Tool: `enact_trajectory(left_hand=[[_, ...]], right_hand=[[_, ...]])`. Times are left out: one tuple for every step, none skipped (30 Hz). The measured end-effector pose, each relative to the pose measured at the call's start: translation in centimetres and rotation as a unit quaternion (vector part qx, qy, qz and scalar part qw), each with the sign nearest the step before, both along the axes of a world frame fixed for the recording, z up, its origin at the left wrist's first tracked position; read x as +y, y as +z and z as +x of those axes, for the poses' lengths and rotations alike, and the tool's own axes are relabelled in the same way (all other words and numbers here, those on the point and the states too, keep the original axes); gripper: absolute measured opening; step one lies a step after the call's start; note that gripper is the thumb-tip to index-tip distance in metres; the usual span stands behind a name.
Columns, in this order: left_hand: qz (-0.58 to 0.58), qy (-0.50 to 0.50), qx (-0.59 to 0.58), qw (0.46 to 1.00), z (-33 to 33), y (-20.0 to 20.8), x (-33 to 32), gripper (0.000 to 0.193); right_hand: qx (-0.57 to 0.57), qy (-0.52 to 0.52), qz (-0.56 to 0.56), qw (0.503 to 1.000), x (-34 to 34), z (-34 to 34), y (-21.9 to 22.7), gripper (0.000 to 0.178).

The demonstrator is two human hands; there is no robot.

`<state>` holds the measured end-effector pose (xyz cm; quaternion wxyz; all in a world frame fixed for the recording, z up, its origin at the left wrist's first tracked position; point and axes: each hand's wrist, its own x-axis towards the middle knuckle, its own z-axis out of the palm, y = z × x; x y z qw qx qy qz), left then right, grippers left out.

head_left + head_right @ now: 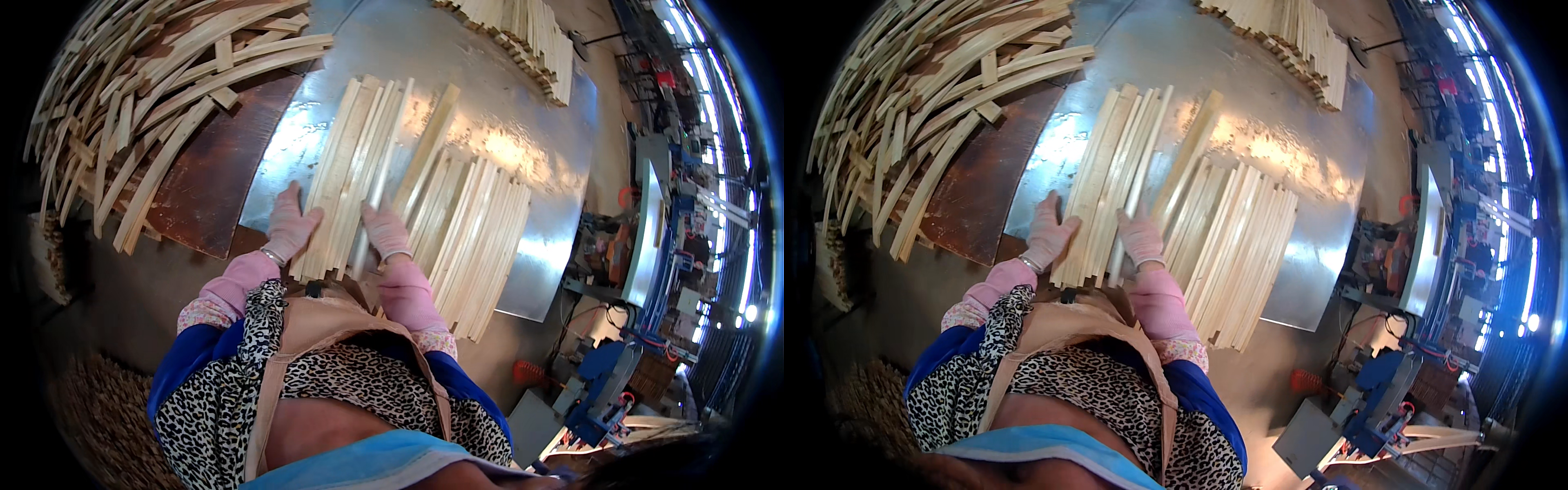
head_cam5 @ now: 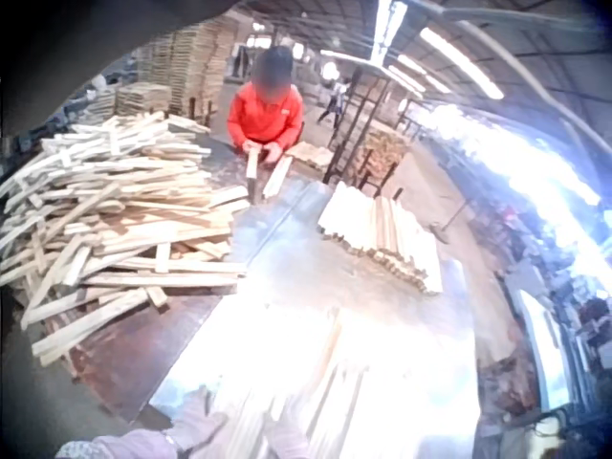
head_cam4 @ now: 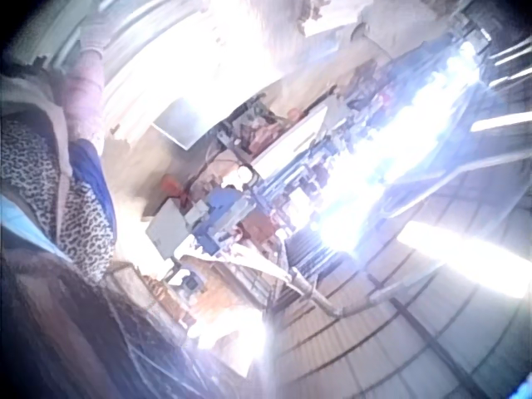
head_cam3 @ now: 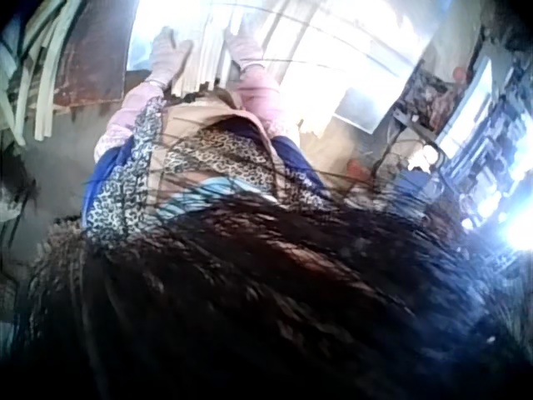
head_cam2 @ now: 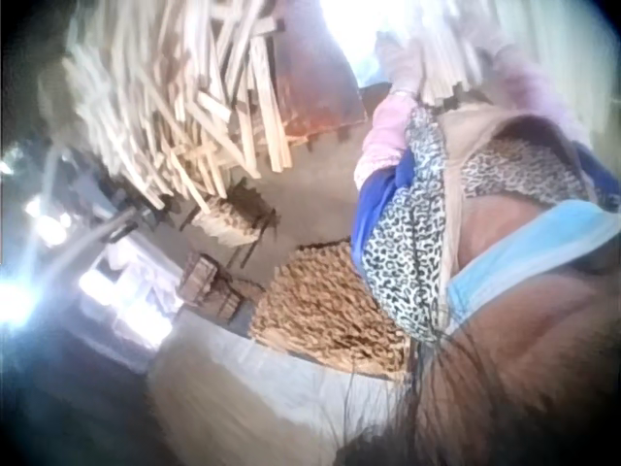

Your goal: The person sorts thin wooden slats on a metal workbench in a workshop. They pick up slats from a large pile, align them, and place them into organized stacks.

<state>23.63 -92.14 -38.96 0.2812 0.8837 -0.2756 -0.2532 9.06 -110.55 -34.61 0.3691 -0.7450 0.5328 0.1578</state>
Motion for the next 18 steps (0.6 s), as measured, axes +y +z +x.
enact_trajectory(left_hand=[[-0.002,0.017,0.02,1.0,0.0,-1.3,0.9,0.087],[-0.001,0.038,0.04,0.999,-0.4,-2.0,1.6,0.085],[0.021,0.034,0.053,0.998,-0.8,-1.3,2.3,0.083],[0.044,0.033,0.067,0.996,-1.1,0.2,3.3,0.081],[0.068,0.03,0.08,0.994,-1.6,1.2,4.0,0.079],[0.033,0.003,0.047,0.998,-2.2,1.5,4.5,0.076],[-0.002,-0.027,0.015,1.0,-2.8,1.7,4.8,0.074],[-0.038,-0.059,-0.017,0.997,-3.1,1.9,4.8,0.072],[-0.162,-0.097,0.022,0.982,-4.3,-0.8,4.4,0.065],[-0.179,-0.112,0.115,0.971,-5.1,1.3,1.9,0.065],[-0.197,-0.121,0.205,0.951,-6.5,3.9,-1.8,0.066],[-0.211,-0.146,0.223,0.94,-7.7,4.2,-4.8,0.07],[-0.223,-0.17,0.243,0.928,-9.0,4.5,-7.6,0.074],[-0.171,-0.174,0.19,0.951,-10.4,3.9,-10.3,0.076],[-0.12,-0.168,0.134,0.969,-11.4,2.9,-12.6,0.078],[-0.059,-0.165,0.073,0.982,-12.3,1.9,-15.0,0.079],[0.003,-0.159,0.011,0.987,-12.9,1.0,-17.1,0.079],[0.069,-0.152,-0.056,0.984,-13.3,0.3,-18.3,0.079]], right_hand=[[0.035,0.036,0.004,0.999,0.7,-0.4,-1.0,0.082],[0.068,0.076,0.011,0.995,1.5,-0.6,-2.0,0.085],[0.066,0.077,-0.002,0.995,2.5,-0.9,-2.8,0.088],[0.04,0.079,0.013,0.996,2.5,-1.2,-2.9,0.087],[0.014,0.08,0.027,0.996,2.4,-1.6,-3.0,0.087],[-0.013,0.08,0.041,0.996,2.4,-1.7,-2.8,0.087],[-0.012,0.08,0.042,0.996,2.5,-1.9,-2.6,0.085],[-0.013,0.079,0.044,0.996,2.7,-2.1,-2.5,0.084],[-0.011,0.08,0.045,0.996,3.0,-2.4,-2.0,0.082],[-0.032,0.094,0.049,0.994,3.2,-3.6,-2.1,0.078],[-0.054,0.114,0.049,0.991,3.7,-4.7,-2.0,0.076],[-0.076,0.13,0.048,0.987,4.2,-5.8,-2.0,0.074],[-0.071,0.153,0.011,0.986,5.0,-7.7,-2.9,0.068],[-0.1,0.085,-0.024,0.991,5.7,-9.6,-2.1,0.065],[-0.13,0.024,-0.058,0.989,5.7,-11.8,-0.2,0.063],[-0.159,-0.042,-0.095,0.982,5.2,-14.5,1.5,0.06],[-0.162,-0.116,-0.135,0.971,4.4,-17.2,2.5,0.057],[-0.168,-0.192,-0.171,0.952,3.3,-20.2,2.7,0.054]])
